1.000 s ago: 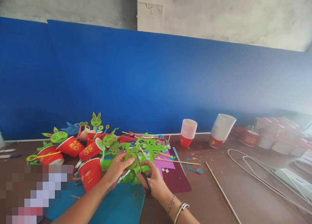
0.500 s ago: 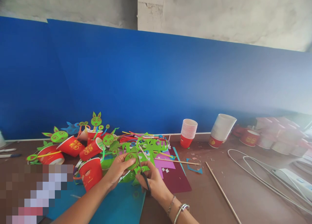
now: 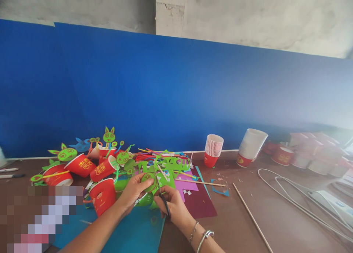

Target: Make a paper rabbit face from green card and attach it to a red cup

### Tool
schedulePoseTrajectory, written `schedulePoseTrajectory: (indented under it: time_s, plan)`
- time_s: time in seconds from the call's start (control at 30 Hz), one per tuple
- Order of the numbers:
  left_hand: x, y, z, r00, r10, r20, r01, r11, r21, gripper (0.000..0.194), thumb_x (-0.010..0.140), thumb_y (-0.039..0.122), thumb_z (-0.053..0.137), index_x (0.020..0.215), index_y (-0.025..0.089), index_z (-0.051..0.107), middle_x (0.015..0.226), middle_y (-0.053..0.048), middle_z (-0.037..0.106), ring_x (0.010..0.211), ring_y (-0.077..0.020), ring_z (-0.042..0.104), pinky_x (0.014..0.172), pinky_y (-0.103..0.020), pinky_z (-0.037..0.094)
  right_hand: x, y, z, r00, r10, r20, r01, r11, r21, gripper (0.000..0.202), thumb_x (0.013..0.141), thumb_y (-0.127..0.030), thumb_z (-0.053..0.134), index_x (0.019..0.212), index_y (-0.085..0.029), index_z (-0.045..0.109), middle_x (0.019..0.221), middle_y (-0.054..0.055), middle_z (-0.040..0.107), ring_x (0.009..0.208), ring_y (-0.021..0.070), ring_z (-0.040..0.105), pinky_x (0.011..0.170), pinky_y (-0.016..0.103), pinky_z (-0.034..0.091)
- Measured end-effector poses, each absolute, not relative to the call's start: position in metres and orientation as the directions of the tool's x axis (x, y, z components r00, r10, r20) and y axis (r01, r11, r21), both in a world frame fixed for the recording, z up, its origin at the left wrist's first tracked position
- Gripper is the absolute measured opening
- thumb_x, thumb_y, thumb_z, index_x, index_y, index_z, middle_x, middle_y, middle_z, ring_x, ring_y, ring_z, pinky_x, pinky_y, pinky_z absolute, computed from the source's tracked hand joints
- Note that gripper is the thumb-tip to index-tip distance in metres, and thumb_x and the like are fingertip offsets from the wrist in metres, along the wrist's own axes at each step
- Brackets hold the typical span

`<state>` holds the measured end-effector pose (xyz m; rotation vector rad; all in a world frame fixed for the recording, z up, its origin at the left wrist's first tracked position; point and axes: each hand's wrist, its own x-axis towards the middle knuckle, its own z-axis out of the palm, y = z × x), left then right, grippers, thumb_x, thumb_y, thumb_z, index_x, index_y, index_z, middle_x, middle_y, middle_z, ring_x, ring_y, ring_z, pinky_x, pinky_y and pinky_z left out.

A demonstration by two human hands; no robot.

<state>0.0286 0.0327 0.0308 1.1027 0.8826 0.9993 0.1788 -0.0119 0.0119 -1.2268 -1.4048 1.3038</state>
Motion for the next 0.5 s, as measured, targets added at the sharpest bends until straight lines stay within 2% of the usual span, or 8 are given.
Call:
schedulePoseTrajectory:
  time_s: [0.2, 0.5]
  plan:
    - [0.0282, 0.0331, 0.0320, 0.358, 0.932, -0.060, -0.276, 0.167, 0.946, 0.029, 0.061, 0.036, 0.076, 0.075, 0.014, 0.065, 0.060, 0.001, 0.059, 0.054, -0.0110, 0.052, 0.052, -0.021, 0.037, 0.1776, -0.0134, 0.0164, -0.163, 0.985, -0.060, 0.115, -0.042, -0.993, 0.037, 0.067, -0.051, 0.069, 0.070, -0.016, 0.056, 0.036, -0.009, 0.042, 0.031, 0.0053, 0.037, 0.034, 0.017, 0.022]
    - [0.0256, 0.0345, 0.0308, 0.382, 0.921, -0.074, -0.308, 0.202, 0.930, 0.025, 0.061, 0.033, 0.077, 0.074, 0.015, 0.064, 0.062, 0.001, 0.062, 0.057, -0.0128, 0.057, 0.057, -0.023, 0.042, 0.1789, -0.0124, 0.0156, -0.179, 0.980, -0.088, 0.117, -0.067, -0.991, 0.039, 0.067, -0.053, 0.067, 0.070, -0.017, 0.055, 0.035, -0.009, 0.043, 0.029, 0.0047, 0.035, 0.031, 0.016, 0.021]
